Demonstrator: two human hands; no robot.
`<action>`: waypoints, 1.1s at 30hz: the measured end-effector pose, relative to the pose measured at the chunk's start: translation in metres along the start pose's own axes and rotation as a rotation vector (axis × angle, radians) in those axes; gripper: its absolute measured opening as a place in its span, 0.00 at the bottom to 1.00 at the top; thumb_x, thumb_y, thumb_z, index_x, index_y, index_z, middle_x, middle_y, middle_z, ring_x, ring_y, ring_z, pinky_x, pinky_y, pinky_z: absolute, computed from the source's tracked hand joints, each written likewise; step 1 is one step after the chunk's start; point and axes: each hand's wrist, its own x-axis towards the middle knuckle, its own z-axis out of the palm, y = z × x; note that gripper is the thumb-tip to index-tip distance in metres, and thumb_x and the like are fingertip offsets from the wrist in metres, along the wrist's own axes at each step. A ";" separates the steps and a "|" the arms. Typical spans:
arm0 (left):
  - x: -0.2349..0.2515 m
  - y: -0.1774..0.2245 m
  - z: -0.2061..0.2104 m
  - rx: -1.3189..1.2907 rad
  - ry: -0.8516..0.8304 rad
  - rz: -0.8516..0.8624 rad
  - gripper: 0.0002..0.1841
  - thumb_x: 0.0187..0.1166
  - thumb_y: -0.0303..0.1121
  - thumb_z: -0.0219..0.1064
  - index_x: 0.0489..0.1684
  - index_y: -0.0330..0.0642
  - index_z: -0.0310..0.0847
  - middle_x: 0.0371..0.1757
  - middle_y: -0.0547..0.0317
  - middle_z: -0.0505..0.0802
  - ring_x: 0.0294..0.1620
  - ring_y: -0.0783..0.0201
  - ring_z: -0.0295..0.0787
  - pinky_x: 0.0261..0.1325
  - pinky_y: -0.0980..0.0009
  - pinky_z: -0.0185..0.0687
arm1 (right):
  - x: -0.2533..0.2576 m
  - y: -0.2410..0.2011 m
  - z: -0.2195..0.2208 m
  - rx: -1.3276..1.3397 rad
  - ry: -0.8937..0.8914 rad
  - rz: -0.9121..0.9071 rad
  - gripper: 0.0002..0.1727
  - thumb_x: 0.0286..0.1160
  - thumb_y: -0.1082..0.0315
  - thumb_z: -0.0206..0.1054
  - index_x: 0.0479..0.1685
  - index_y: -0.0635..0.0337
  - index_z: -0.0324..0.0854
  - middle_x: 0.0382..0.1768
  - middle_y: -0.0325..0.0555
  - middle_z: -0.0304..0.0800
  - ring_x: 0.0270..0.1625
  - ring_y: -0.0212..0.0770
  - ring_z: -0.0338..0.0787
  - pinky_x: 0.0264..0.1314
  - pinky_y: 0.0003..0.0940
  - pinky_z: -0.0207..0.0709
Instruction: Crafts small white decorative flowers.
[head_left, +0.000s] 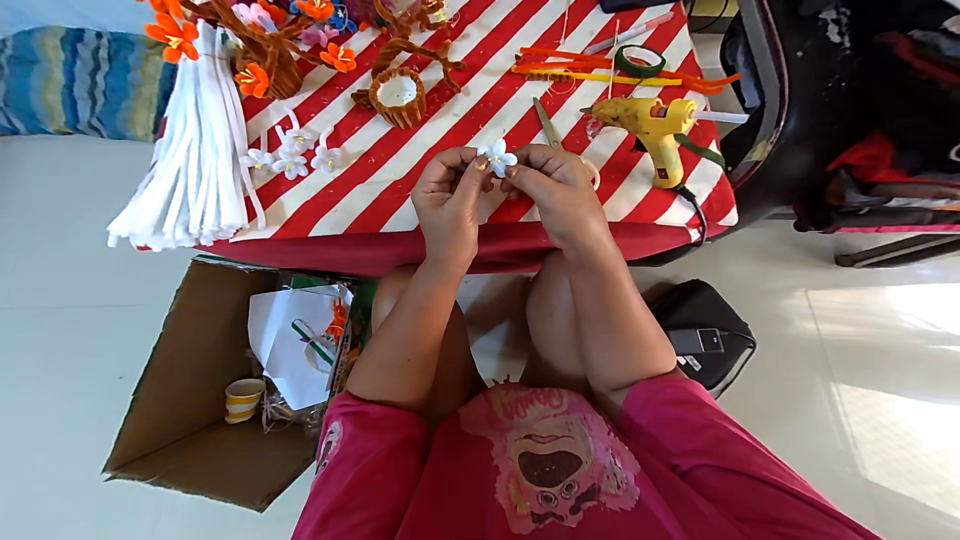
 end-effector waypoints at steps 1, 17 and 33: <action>0.000 0.000 -0.001 0.008 -0.004 0.007 0.06 0.79 0.19 0.65 0.44 0.40 0.84 0.36 0.65 0.92 0.35 0.73 0.89 0.43 0.74 0.89 | 0.000 0.001 -0.001 0.009 0.012 0.001 0.08 0.81 0.74 0.59 0.38 0.60 0.84 0.29 0.31 0.86 0.32 0.21 0.84 0.40 0.18 0.81; 0.000 0.010 -0.008 0.660 -0.403 0.215 0.03 0.79 0.21 0.66 0.43 0.29 0.84 0.41 0.52 0.86 0.37 0.74 0.85 0.43 0.83 0.84 | 0.001 -0.002 -0.035 -0.550 -0.068 -0.402 0.07 0.73 0.76 0.65 0.38 0.66 0.89 0.37 0.48 0.88 0.42 0.33 0.87 0.50 0.25 0.81; 0.001 0.006 -0.006 0.278 -0.243 0.116 0.08 0.78 0.20 0.68 0.51 0.36 0.82 0.41 0.65 0.93 0.39 0.73 0.92 0.47 0.72 0.92 | 0.004 0.002 -0.029 -0.362 0.012 -0.355 0.05 0.74 0.76 0.64 0.37 0.67 0.86 0.37 0.42 0.87 0.42 0.25 0.85 0.50 0.20 0.80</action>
